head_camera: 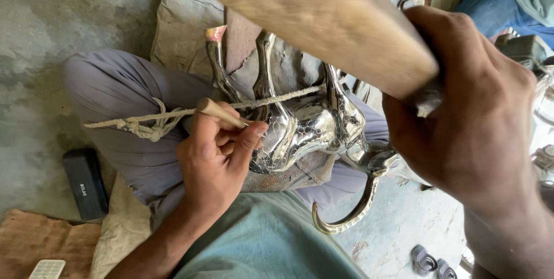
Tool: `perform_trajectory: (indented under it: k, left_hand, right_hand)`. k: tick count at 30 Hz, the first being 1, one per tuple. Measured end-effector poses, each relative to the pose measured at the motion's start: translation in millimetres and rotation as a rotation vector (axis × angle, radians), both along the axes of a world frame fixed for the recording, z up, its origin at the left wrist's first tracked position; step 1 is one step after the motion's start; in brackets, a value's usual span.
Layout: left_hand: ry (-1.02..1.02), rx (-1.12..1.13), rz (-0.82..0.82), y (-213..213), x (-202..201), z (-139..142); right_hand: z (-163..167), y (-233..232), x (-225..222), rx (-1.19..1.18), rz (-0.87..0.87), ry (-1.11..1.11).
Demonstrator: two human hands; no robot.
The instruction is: The person sits on the floor and uses a hammer and chisel to shape a silver metal sculpture of an animal. They repeatedly strike the chisel to create texture and refine the surface details.
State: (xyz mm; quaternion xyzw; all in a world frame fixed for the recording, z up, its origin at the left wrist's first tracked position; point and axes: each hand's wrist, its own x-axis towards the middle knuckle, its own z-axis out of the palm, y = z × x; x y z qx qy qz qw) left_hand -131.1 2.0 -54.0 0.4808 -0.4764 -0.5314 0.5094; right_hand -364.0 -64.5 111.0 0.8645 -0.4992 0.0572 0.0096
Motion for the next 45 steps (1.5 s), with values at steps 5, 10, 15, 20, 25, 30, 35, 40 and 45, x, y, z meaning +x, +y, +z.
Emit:
perform_trajectory:
  k: [5, 10, 15, 20, 25, 30, 35, 40, 45]
  left_hand:
    - [-0.130, -0.097, 0.056, 12.5, -7.3, -11.4]
    - [-0.115, -0.107, 0.083, 20.5, -10.6, -21.3]
    - [-0.175, -0.227, 0.103, 19.6, -13.0, -20.5]
    - [-0.338, -0.206, 0.001, 6.9, -4.8, -10.9]
    - [-0.357, -0.109, -0.170, -11.6, -4.0, 3.9]
    - [-0.390, -0.260, -0.353, -33.3, -2.8, 14.6]
    - [-0.465, -0.291, -0.636, -55.0, -9.5, 12.1]
    - [-0.512, -0.278, -0.894, -70.2, -21.4, 17.6]
    - [-0.604, -0.278, -1.059, -84.7, -28.4, 29.6]
  right_hand:
    - [-2.3, 2.2, 3.2, -0.217, 0.077, 0.327]
    - [6.6, -8.8, 41.2, -0.162, 0.119, 0.179]
    - [12.1, -5.1, 53.5, -0.212, 0.166, 0.286]
    - [22.5, -9.1, 56.5, -0.144, 0.139, 0.352]
    - [24.6, -11.7, 46.5, -0.022, 0.011, 0.396]
    - [-9.2, 17.9, -20.6, 0.090, -0.135, 0.152]
    - [-42.5, 69.0, -60.0, 0.198, -0.437, 0.009]
    - [-52.7, 127.8, -51.5, 0.217, -0.677, -0.033]
    - [-72.2, 182.3, -30.1, 0.180, -0.956, -0.190]
